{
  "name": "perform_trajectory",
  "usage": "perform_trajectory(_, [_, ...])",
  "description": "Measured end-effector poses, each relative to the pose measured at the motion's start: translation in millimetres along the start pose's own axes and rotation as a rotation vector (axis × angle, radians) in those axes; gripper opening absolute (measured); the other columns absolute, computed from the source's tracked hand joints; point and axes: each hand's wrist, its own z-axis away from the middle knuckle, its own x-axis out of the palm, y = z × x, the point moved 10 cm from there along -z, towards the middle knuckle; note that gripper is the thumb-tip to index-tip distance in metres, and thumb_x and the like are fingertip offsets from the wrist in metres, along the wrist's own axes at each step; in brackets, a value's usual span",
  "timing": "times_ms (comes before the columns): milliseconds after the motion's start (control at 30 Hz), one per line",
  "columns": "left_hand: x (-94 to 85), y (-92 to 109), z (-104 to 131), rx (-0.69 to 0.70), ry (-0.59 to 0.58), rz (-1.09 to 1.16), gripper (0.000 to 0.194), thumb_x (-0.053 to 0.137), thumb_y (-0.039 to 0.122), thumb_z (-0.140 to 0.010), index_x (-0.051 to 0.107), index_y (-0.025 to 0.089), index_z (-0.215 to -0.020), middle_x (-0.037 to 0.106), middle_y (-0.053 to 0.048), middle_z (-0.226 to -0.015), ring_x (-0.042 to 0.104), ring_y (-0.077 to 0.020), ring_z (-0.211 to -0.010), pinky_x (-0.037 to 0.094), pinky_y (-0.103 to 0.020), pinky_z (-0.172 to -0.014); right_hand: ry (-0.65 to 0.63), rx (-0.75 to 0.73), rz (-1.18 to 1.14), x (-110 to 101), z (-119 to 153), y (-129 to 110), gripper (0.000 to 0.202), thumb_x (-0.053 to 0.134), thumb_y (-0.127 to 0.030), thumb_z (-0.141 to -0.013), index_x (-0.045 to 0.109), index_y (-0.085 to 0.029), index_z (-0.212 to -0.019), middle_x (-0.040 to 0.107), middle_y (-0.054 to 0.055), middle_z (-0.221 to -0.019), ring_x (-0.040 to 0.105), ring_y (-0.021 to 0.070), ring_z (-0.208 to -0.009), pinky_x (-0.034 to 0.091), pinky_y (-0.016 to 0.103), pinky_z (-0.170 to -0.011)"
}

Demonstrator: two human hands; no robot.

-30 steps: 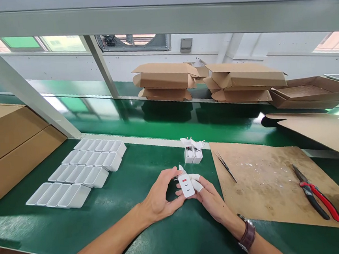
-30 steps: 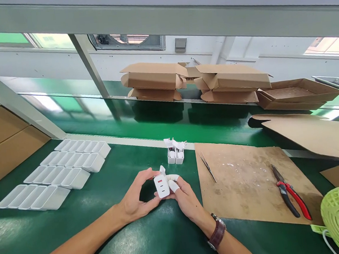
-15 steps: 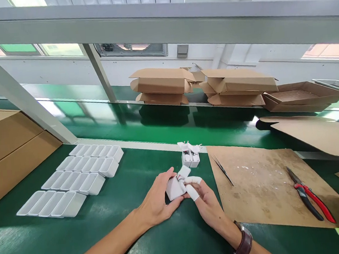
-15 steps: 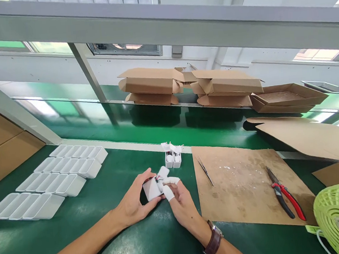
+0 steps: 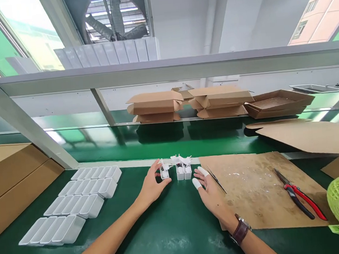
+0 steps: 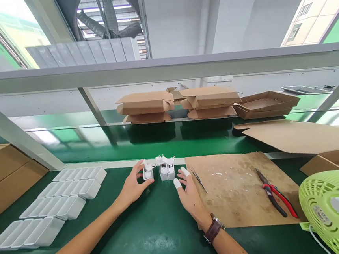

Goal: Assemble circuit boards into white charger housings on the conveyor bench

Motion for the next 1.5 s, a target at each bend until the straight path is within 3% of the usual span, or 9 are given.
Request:
perform_trajectory(200, [40.4,15.6,-13.9,0.129,-0.088,0.106,0.080,0.076,0.022,-0.073,0.043,0.019,-0.145,0.060,-0.015,-0.144,0.061,-0.0299,-0.131,0.050,-0.049,-0.111,-0.207,-0.034,-0.103,20.9,0.1,-6.0,0.060,0.058,-0.049,-0.095,0.045,-0.023,-0.148,0.058,0.017,-0.149,0.058,0.0280,-0.136,0.045,0.056,-0.118])
perform_trajectory(367, [33.0,7.4,2.6,0.130,-0.067,0.094,0.079,0.074,0.026,-0.078,0.038,0.019,-0.148,0.056,-0.017,-0.147,0.058,-0.0316,-0.134,0.052,-0.052,-0.110,-0.081,-0.114,0.179,5.0,10.5,-26.4,0.048,0.052,-0.042,-0.098,0.053,-0.022,-0.142,0.065,0.016,-0.140,0.065,0.0300,-0.126,0.053,0.057,-0.110])
perform_trajectory(533, [-18.9,16.8,40.6,0.214,-0.063,-0.220,0.066,0.070,0.031,-0.088,0.042,0.028,-0.148,0.055,-0.012,-0.149,0.062,-0.0289,-0.128,0.054,-0.051,-0.108,-0.088,-0.576,0.497,16.4,44.6,-80.7,0.038,0.047,-0.026,-0.102,0.052,-0.025,-0.140,0.068,0.011,-0.131,0.070,0.0261,-0.116,0.062,0.046,-0.100])
perform_trajectory(667, [-91.0,34.0,61.0,0.394,0.081,-0.575,0.055,0.065,0.031,-0.093,0.046,0.028,-0.144,0.056,-0.011,-0.146,0.054,-0.0294,-0.137,0.047,-0.052,-0.115,-0.208,-0.839,0.532,41.5,71.3,-101.2,0.038,0.045,-0.018,-0.102,0.051,-0.021,-0.139,0.069,0.013,-0.123,0.071,0.0238,-0.111,0.064,0.038,-0.094])
perform_trajectory(833, [-184.5,22.3,75.5,0.421,0.324,-0.945,0.033,0.067,0.032,-0.090,0.062,0.022,-0.121,0.063,-0.014,-0.133,0.055,-0.0356,-0.132,0.049,-0.059,-0.109,-0.281,-0.908,0.577,57.4,82.1,-98.6,0.036,0.040,-0.015,-0.103,0.052,-0.020,-0.136,0.070,0.013,-0.119,0.072,0.0223,-0.108,0.065,0.035,-0.090])
perform_trajectory(967, [-213.9,-7.6,85.9,0.256,0.289,-1.121,0.012,0.074,0.031,-0.083,0.066,0.023,-0.088,0.065,-0.014,-0.130,0.049,-0.0420,-0.137,0.052,-0.061,-0.102,-0.308,-0.868,0.575,59.3,80.5,-87.5,0.037,0.043,-0.019,-0.103,0.051,-0.023,-0.138,0.070,0.013,-0.117,0.073,0.0238,-0.106,0.066,0.037,-0.088])
perform_trajectory(1133, [-187.4,-0.9,92.7,0.241,0.206,-1.025,0.018,0.070,0.025,-0.085,0.062,0.022,-0.069,0.068,-0.012,-0.129,0.049,-0.0409,-0.138,0.048,-0.063,-0.108,-0.390,-0.782,0.541,64.3,78.7,-71.1,0.047,0.046,-0.018,-0.099,0.049,-0.030,-0.145,0.071,0.011,-0.120,0.073,0.0267,-0.106,0.066,0.042,-0.088])
perform_trajectory(1367, [-68.3,48.2,76.8,0.518,-0.092,-0.717,0.010,0.066,0.027,-0.095,0.067,0.024,-0.085,0.068,-0.008,-0.131,0.050,-0.0318,-0.141,0.046,-0.054,-0.113,-0.434,-0.735,0.550,64.9,79.5,-74.4,0.048,0.047,-0.013,-0.098,0.051,-0.027,-0.143,0.069,0.011,-0.125,0.070,0.0266,-0.111,0.064,0.044,-0.093])
perform_trajectory(1500, [-27.3,54.5,56.4,0.564,-0.259,-0.686,0.027,0.047,0.010,-0.097,0.069,0.025,-0.102,0.066,-0.010,-0.136,0.054,-0.0314,-0.137,0.049,-0.056,-0.108,-0.430,-0.710,0.589,64.3,78.7,-80.2,0.043,0.045,-0.010,-0.097,0.055,-0.023,-0.137,0.068,0.012,-0.125,0.069,0.0271,-0.111,0.063,0.046,-0.094])
